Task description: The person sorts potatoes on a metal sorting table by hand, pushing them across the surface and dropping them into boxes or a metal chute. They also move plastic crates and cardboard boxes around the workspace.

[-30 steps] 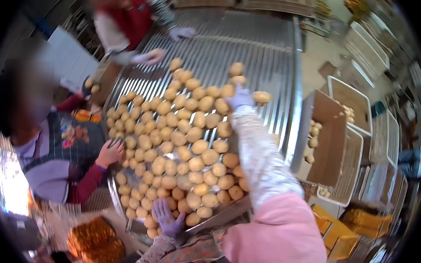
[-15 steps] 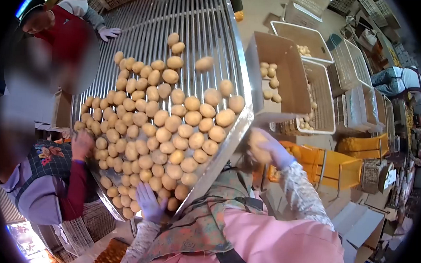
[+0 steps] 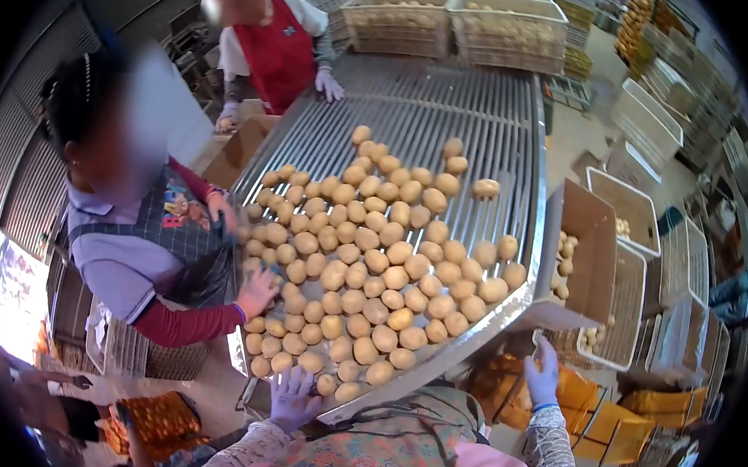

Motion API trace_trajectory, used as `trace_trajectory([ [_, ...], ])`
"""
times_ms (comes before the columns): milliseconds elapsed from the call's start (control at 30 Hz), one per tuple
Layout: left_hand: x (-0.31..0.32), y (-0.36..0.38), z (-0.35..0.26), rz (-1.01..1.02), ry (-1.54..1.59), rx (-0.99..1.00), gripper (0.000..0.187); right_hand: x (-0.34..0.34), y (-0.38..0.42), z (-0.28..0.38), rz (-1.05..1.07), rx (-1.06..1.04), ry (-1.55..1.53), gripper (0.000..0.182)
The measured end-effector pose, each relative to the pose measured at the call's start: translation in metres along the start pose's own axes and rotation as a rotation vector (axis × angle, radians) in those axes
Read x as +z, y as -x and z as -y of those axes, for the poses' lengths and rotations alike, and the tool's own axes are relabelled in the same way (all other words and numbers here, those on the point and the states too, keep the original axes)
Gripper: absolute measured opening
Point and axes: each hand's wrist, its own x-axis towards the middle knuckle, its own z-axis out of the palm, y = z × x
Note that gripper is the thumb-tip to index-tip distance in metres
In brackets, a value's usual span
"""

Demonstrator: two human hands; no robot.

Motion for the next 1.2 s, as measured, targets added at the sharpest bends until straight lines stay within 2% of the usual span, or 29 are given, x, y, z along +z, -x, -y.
trace_trajectory([
  [33, 0.003, 0.008, 0.009, -0.014, 0.0, -0.021, 0.082, 0.017, -0.012, 0.01, 0.063, -0.165, 0.133, 0.052],
  [67, 0.011, 0.011, 0.018, -0.11, -0.027, -0.067, 0.08, 0.036, -0.02, 0.053, 0.197, -0.195, 0.047, 0.049],
  [100, 0.022, 0.011, 0.02, -0.204, -0.053, -0.115, 0.079, 0.051, -0.029, 0.075, 0.212, -0.516, 0.387, 0.047],
  [133, 0.037, 0.001, 0.016, -0.216, -0.047, -0.136, 0.079, 0.071, -0.035, 0.093, 0.275, -0.572, 0.393, 0.05],
  [200, 0.055, -0.036, -0.007, -0.403, -0.257, -0.341, 0.075, 0.108, -0.043, 0.117, 0.344, -0.888, 0.601, 0.059],
  [267, -0.013, -0.078, -0.046, 0.223, 0.196, -0.471, 0.071, 0.15, -0.051, 0.118, 0.526, -1.082, 0.704, 0.065],
  [333, 0.049, -0.072, -0.065, -0.229, -0.191, -0.39, 0.067, 0.202, -0.047, 0.089, 0.715, -1.156, 0.634, 0.08],
  [367, 0.041, -0.058, -0.061, -0.231, -0.208, -0.449, 0.067, 0.216, -0.043, 0.102, 0.717, -1.17, 0.671, 0.083],
  [433, 0.019, -0.038, -0.068, -0.327, -0.092, -0.228, 0.073, 0.23, -0.028, 0.127, 0.704, -1.158, 0.72, 0.085],
  [467, 0.016, -0.029, -0.068, -0.317, -0.083, -0.22, 0.073, 0.239, -0.023, 0.128, 0.714, -1.128, 0.665, 0.086],
  [567, 0.012, -0.017, -0.067, -0.265, -0.032, -0.454, 0.075, 0.252, -0.021, 0.125, 0.712, -1.091, 0.598, 0.085],
  [633, 0.032, -0.022, -0.06, -0.34, -0.052, -0.477, 0.072, 0.257, -0.019, 0.121, 0.711, -1.096, 0.527, 0.083],
  [667, 0.031, -0.029, -0.062, -0.313, -0.082, -0.493, 0.071, 0.255, -0.018, 0.12, 0.77, -1.078, 0.521, 0.083],
  [800, 0.042, -0.053, -0.066, -0.245, -0.165, -0.576, 0.068, 0.256, -0.017, 0.125, 0.74, -1.06, 0.515, 0.077],
  [867, 0.044, -0.058, -0.068, -0.274, -0.099, -0.622, 0.066, 0.257, -0.016, 0.13, 0.732, -1.047, 0.516, 0.075],
  [1200, 0.046, -0.058, -0.066, -0.318, -0.031, -0.63, 0.064, 0.257, -0.018, 0.131, 0.694, -1.059, 0.474, 0.074],
])
